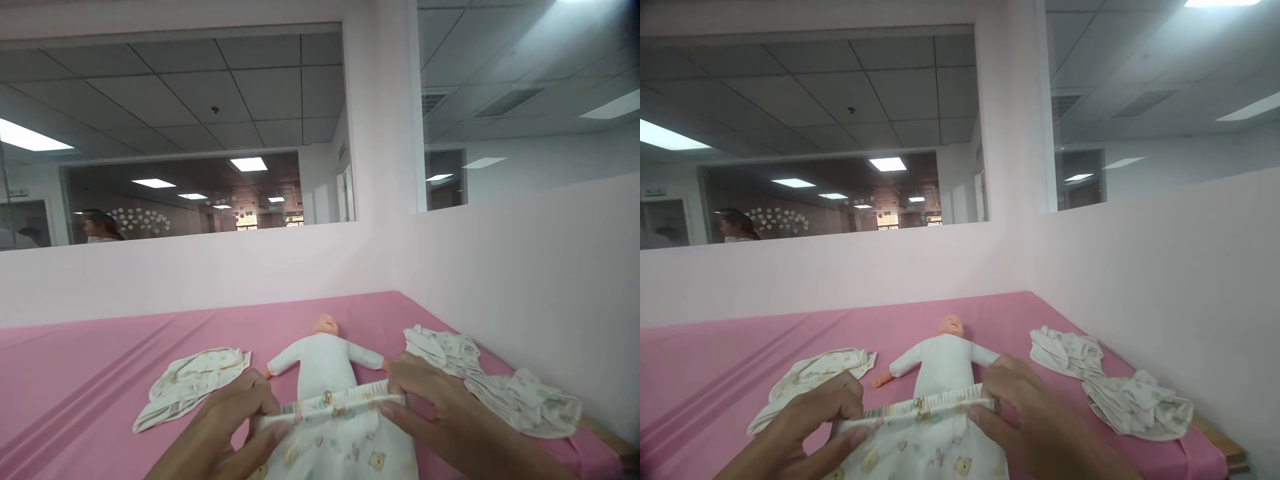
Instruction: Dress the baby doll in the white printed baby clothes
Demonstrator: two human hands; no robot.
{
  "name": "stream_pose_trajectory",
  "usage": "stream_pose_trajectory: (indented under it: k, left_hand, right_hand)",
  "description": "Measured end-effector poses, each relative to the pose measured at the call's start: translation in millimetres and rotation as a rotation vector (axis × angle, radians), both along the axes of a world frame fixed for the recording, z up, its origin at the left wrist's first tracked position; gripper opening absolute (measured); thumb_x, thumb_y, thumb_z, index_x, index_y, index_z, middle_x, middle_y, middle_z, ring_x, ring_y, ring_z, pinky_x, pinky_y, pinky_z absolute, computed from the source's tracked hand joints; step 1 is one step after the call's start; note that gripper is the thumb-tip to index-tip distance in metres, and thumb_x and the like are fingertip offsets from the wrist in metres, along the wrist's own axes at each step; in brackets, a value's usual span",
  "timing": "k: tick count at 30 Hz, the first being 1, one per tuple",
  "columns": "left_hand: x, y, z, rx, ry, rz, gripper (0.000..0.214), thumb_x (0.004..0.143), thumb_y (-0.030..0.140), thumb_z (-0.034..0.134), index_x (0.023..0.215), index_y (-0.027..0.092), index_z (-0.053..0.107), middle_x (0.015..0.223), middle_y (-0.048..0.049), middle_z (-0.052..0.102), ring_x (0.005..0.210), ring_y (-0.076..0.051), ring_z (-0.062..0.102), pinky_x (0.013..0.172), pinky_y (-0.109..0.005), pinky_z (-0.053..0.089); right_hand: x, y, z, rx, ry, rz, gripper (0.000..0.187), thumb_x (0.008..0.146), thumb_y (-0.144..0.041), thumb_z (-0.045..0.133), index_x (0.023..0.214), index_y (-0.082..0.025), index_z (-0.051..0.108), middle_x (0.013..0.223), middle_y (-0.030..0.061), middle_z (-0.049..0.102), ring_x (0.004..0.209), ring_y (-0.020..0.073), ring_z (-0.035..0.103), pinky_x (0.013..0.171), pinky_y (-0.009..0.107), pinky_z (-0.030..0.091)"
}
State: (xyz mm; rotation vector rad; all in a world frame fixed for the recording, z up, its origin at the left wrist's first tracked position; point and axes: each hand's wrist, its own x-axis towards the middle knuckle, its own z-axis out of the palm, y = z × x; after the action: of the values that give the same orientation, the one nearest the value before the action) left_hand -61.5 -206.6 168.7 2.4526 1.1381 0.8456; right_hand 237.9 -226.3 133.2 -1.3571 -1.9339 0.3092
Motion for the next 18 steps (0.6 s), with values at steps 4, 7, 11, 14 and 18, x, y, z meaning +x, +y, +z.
stream_pose_trajectory:
  k: [4, 7, 11, 14, 18]
  left_hand:
    - [27, 10, 4.6, -0.099, -0.160, 0.129, 0.040, 0.089, 0.052, 0.047, 0.067, 0.019, 0.051, 0.067, 0.0017, 0.051, 0.064, -0.012, 0.046, 0.057, -0.019, 0.035]
    - [47, 14, 13.8, -0.166, -0.328, 0.136, 0.038, 0.087, 0.054, 0.048, 0.074, 0.019, 0.053, 0.064, 0.0030, 0.048, 0.059, -0.011, 0.042, 0.054, -0.019, 0.034]
    - [68, 12, 23.1, -0.137, -0.512, 0.125, 0.032, 0.085, 0.049, 0.055, 0.098, 0.020, 0.057, 0.075, 0.0010, 0.057, 0.064, -0.012, 0.051, 0.056, -0.020, 0.040]
    - [79, 6, 22.7, -0.164, -0.541, 0.031, 0.037, 0.085, 0.046, 0.058, 0.111, 0.020, 0.056, 0.094, -0.0040, 0.065, 0.079, -0.015, 0.061, 0.065, -0.023, 0.048]
    - [82, -2, 15.3, -0.179, -0.477, -0.075, 0.039, 0.091, 0.044, 0.051, 0.123, 0.023, 0.055, 0.116, -0.0064, 0.064, 0.102, -0.019, 0.062, 0.081, -0.027, 0.052]
  right_hand:
    - [-19, 7, 15.1, -0.104, 0.179, -0.109, 0.044, 0.088, -0.050, 0.050, 0.062, -0.021, 0.029, 0.060, -0.0045, 0.026, 0.055, 0.0105, 0.024, 0.048, 0.025, 0.021]
    - [-33, 8, 36.6, -0.118, 0.405, -0.088, 0.042, 0.087, -0.052, 0.052, 0.065, -0.021, 0.035, 0.062, -0.0052, 0.029, 0.056, 0.0095, 0.028, 0.050, 0.023, 0.026]
    - [-47, 4, 53.9, -0.163, 0.564, 0.051, 0.029, 0.087, -0.047, 0.054, 0.079, -0.019, 0.052, 0.072, -0.0023, 0.050, 0.066, 0.0107, 0.047, 0.059, 0.023, 0.040]
    - [-54, -2, 50.8, -0.162, 0.608, 0.180, 0.025, 0.086, -0.042, 0.056, 0.094, -0.018, 0.056, 0.078, 0.0003, 0.056, 0.073, 0.0135, 0.055, 0.065, 0.025, 0.046]
    - [-60, -11, 40.7, -0.042, 0.545, 0.157, 0.027, 0.081, -0.031, 0.060, 0.105, -0.021, 0.054, 0.095, 0.0025, 0.059, 0.087, 0.0163, 0.058, 0.076, 0.030, 0.051]
